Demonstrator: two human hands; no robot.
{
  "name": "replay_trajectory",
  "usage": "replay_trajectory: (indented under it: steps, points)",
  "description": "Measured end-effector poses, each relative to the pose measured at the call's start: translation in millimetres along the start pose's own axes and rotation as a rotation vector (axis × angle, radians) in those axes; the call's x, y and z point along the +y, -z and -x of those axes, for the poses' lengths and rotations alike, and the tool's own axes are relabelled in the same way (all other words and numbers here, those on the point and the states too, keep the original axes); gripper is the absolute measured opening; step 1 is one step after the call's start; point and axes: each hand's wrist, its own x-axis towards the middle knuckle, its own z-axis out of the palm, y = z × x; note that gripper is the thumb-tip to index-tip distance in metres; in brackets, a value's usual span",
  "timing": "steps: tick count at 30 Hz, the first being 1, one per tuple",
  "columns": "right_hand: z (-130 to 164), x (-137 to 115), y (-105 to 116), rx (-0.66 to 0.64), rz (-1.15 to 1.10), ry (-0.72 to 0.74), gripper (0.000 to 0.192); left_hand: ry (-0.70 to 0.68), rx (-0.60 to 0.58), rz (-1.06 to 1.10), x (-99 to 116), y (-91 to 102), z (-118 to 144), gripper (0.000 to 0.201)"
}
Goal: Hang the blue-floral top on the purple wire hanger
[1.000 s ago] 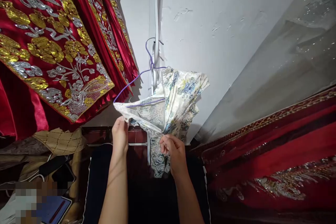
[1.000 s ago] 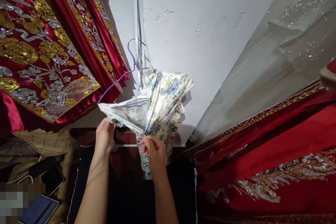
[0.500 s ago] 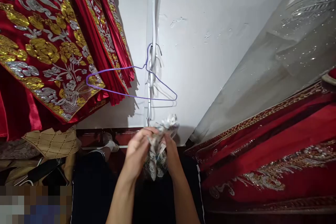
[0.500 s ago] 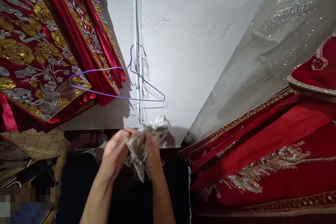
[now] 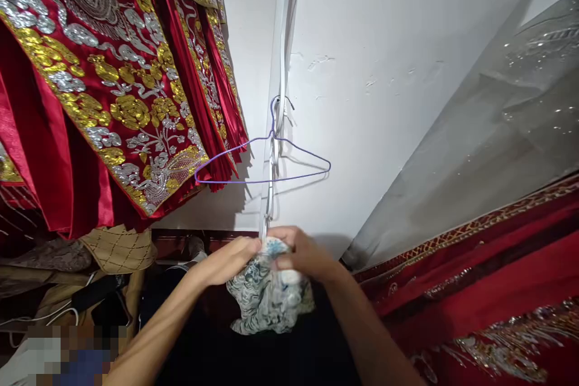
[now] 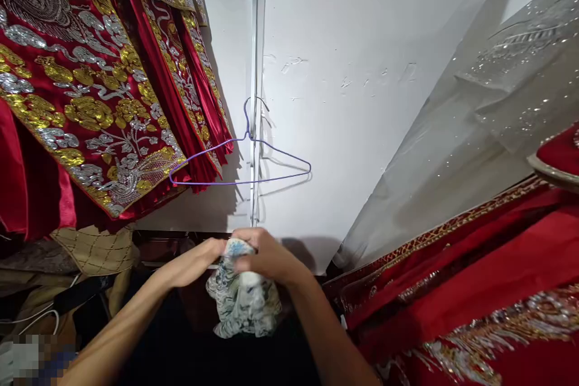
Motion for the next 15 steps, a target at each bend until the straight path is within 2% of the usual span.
replay_trajectory:
  steps: [1,3,4,6,7,9,10,12,15]
  points:
    - [-1.7,-10.8,9.4,0.076,0.106,0.059,0.010,0.038,-0.050,-0.043,-4.9,7.2,4.1,0.052]
    - [-5.7,-29.3,30.2,0.302,0.256,0.198,0.007,0.094,-0.072,-0.119,-13.1,24.8,14.8,0.041]
    - [-9.2,-35.5,41.0,0.424,0.303,0.268,0.008,0.114,-0.049,-0.150,-16.6,35.3,20.2,0.036]
    - [-20.9,-38.6,61.8,0.591,0.411,0.375,0.023,0.156,0.019,-0.206,-23.3,58.5,27.9,0.029]
    - [-28.7,-35.3,71.3,0.615,0.476,0.395,0.036,0.175,0.060,-0.233,-26.5,69.9,29.6,0.026]
    - [-46.2,-21.8,87.9,0.576,0.612,0.375,0.058,0.174,0.171,-0.286,-32.2,89.4,28.0,0.021]
    - [-54.5,-13.6,94.9,0.543,0.669,0.358,0.064,0.154,0.244,-0.305,-34.1,97.1,25.2,0.022]
    - [-67.4,1.0,106.2,0.496,0.749,0.344,0.059,0.085,0.362,-0.368,-34.9,108.2,17.2,0.025]
    - [-71.7,10.4,115.9,0.483,0.809,0.352,0.037,-0.006,0.385,-0.585,-28.6,118.9,3.7,0.029]
